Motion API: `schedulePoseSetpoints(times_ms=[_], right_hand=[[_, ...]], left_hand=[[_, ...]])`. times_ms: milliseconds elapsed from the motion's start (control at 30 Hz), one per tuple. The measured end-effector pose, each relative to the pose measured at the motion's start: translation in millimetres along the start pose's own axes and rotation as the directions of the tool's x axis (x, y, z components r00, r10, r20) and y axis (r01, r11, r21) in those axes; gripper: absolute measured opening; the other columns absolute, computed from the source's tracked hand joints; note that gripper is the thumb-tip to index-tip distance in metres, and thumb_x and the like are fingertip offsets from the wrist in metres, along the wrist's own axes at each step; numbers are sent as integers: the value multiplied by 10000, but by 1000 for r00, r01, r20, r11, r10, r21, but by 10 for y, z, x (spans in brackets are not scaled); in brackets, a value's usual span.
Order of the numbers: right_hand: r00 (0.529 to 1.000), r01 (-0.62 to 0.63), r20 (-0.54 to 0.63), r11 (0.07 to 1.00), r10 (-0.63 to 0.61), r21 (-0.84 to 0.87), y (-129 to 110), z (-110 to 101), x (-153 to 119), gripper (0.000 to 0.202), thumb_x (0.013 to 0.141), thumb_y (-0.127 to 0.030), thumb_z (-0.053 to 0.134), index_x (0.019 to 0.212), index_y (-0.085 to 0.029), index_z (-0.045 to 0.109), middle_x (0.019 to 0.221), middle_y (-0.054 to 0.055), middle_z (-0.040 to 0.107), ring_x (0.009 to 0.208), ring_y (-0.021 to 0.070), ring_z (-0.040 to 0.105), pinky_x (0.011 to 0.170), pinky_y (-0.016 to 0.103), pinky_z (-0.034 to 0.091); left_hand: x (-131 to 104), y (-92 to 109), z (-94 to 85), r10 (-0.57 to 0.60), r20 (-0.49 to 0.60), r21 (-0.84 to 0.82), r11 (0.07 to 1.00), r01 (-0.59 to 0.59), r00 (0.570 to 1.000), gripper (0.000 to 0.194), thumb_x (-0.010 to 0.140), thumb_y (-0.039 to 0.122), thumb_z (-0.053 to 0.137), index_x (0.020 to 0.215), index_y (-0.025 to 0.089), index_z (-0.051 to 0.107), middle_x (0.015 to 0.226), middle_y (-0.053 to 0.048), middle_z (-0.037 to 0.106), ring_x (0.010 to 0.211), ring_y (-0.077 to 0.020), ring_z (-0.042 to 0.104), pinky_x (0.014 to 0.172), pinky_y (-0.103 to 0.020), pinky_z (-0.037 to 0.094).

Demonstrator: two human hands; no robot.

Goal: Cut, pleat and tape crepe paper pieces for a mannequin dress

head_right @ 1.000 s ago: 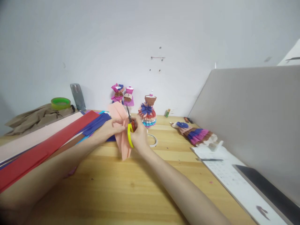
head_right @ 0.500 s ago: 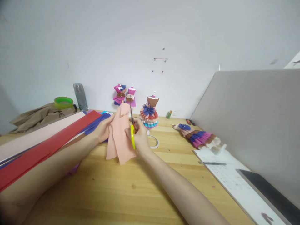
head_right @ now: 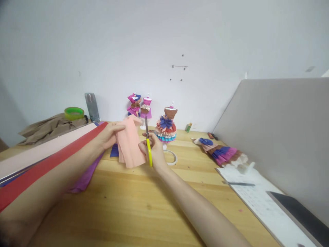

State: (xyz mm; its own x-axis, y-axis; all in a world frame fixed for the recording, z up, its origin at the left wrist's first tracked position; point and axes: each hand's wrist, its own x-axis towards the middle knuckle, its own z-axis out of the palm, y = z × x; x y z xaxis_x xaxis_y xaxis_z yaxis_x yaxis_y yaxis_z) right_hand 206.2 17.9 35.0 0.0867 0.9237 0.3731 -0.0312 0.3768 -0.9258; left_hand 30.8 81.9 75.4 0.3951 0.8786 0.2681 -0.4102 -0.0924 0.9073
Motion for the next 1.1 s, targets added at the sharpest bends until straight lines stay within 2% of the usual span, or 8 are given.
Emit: schedulePoseSetpoints(times_ms=[167,300,433,533,633,767,967,1100], right_hand=[[998,-53,34,996,51,78,6,6,-18,501,647,-420,745,1018,-218,476,599,-82,512,456,100,458,424,219,328],[996,-36,79,994,27,106,-1,6,-24,533,603,-426,791,991,-226,486,637,-68,534,485,98,465,426,215,343],[994,-43,107,995,33,93,-15,16,-40,532,606,-441,790,999,-222,505,626,-72,513,465,90,443,421,217,344],[996,-10,89,994,0,107,-36,24,-45,515,629,-424,768,1020,-222,499,639,-66,524,489,97,462,439,224,353],[998,6,59,997,-11,70,-65,33,-40,463,627,-343,754,994,-216,502,628,-64,536,519,102,487,458,224,358],[1000,24,2,998,-24,49,-80,33,-21,418,613,-276,718,973,-215,515,601,-74,529,503,91,467,449,218,339],[995,88,-51,996,-87,16,-75,-9,21,385,619,-250,710,952,-223,518,572,-87,496,473,80,421,454,220,310],[991,106,-83,994,-104,18,-112,-1,28,427,576,-259,755,929,-231,516,580,-93,474,492,82,434,479,228,342]], left_hand=[[25,188,-108,68,-67,-60,996,-72,995,214,586,201,769,777,109,742,775,-72,736,710,-197,645,726,-298,503],[24,162,-107,91,-31,-55,994,-92,995,221,580,216,774,765,105,725,783,-69,727,709,-178,636,744,-293,493],[17,118,-69,78,-21,-40,996,-79,997,217,566,242,798,715,111,709,717,-54,711,648,-162,623,691,-283,478],[13,102,-49,61,-25,-24,998,-62,998,258,559,269,825,730,107,721,724,-60,719,663,-165,631,692,-278,477],[8,92,-42,53,-27,3,999,-53,998,247,554,279,835,675,109,704,673,-45,696,627,-147,612,656,-262,463],[5,94,-59,54,-31,0,999,-54,998,240,547,270,829,644,114,673,638,-28,661,592,-132,579,612,-251,438],[33,108,-118,92,-56,13,996,-92,994,300,551,255,812,515,146,535,533,16,549,517,-105,498,559,-247,399],[62,86,-157,113,-76,58,992,-109,991,236,580,239,789,557,137,579,584,-7,595,557,-130,547,589,-269,437]])
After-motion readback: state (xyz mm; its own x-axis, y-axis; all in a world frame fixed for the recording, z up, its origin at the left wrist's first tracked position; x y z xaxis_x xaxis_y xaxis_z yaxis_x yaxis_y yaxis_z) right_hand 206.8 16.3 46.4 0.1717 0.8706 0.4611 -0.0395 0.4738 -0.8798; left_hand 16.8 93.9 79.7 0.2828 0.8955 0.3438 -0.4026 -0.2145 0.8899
